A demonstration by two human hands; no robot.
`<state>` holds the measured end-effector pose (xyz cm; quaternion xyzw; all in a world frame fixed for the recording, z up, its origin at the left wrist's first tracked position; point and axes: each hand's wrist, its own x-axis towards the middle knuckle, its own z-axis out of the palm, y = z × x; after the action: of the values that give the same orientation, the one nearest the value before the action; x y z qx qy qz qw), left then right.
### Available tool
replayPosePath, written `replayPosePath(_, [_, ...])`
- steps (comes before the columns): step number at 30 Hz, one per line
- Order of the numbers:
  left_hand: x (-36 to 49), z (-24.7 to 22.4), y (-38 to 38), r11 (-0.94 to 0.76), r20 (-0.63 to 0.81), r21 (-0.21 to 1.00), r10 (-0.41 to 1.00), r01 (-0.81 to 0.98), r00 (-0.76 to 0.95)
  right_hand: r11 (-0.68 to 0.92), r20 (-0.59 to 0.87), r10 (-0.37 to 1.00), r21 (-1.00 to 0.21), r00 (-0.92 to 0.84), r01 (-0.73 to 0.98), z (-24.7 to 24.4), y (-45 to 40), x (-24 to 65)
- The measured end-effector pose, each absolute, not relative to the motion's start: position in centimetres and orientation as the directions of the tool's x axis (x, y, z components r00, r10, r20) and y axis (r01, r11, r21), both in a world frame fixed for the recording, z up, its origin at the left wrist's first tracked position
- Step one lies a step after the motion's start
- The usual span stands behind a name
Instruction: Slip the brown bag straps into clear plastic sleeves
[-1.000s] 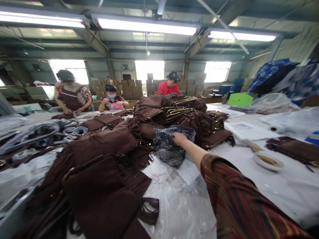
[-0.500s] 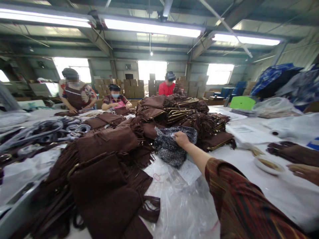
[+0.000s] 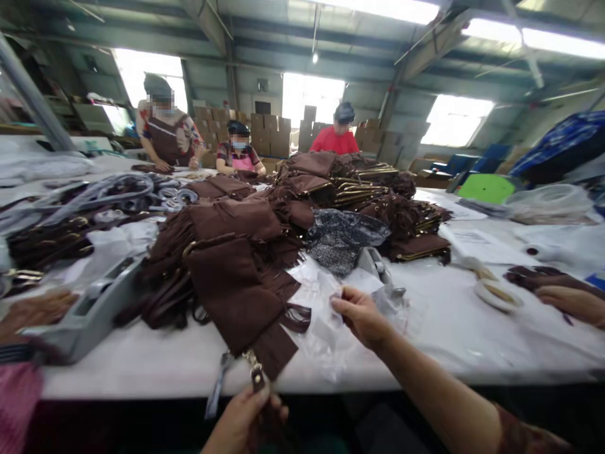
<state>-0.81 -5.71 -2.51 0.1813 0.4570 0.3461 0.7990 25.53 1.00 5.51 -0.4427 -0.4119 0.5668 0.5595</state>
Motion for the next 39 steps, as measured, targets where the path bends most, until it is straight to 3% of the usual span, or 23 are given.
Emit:
replayPosePath(2, [-0.7, -1.7, -6.0, 0.656, -0.536, 0.577, 0.753, -0.487, 0.381, -0.159, -0.136, 0.987, -0.931, -0.092, -0.330, 3.3, -3.1, 23.0])
replayPosePath(7, [-0.5, -0.3, -6.1, 0.731, -0.519, 0.505, 0.682, -0.459, 0.515, -0.318, -0.236, 0.939, -0.871, -0.251, -0.375, 0.2, -8.7, 19.2])
replayPosePath(9, [-0.3, -0.3, -6.2, 0.711, -0.446, 0.510, 0.700, -0.484, 0.557, -0.321, -0.241, 0.931, -0.898, -0.274, -0.301, -0.4, -9.5, 18.6])
replayPosePath(12, [0.0, -0.5, -6.4, 0.626, -0.417, 0.605, 0.776, -0.493, 0.473, -0.334, -0.293, 0.902, -0.939, -0.317, -0.082, -1.3, -10.2, 18.5])
replayPosePath(14, [0.1, -0.7, -6.6, 0.588, -0.439, 0.689, 0.804, -0.423, 0.402, -0.299, -0.306, 0.883, -0.951, -0.355, 0.076, -1.6, -10.4, 18.9])
replayPosePath(17, [0.2, -0.9, -6.8, 0.556, -0.440, 0.768, 0.819, -0.318, 0.368, -0.109, -0.209, 0.894, -0.960, -0.397, 0.259, -0.9, -10.1, 19.8])
replayPosePath(20, [0.4, -0.9, -7.0, 0.509, -0.413, 0.828, 0.838, -0.235, 0.357, -0.003, -0.139, 0.887, -0.955, -0.441, 0.295, 0.5, -8.7, 20.1])
replayPosePath(26, [0.4, -0.6, -7.3, 0.443, -0.386, 0.889, 0.863, -0.119, 0.327, -0.169, -0.195, 0.941, -0.979, -0.276, 0.113, 0.7, -6.0, 17.7])
replayPosePath(32, [-0.4, -0.5, -8.2, 0.434, -0.388, 0.900, 0.845, -0.048, 0.368, -0.110, -0.148, 0.973, -0.972, -0.177, 0.206, 0.4, -5.9, 17.6])
replayPosePath(39, [-3.6, -0.5, -9.5, 0.323, -0.449, 0.893, 0.676, 0.313, 0.584, -0.050, -0.066, 0.997, -0.956, -0.043, 0.290, 1.2, -7.0, 19.3])
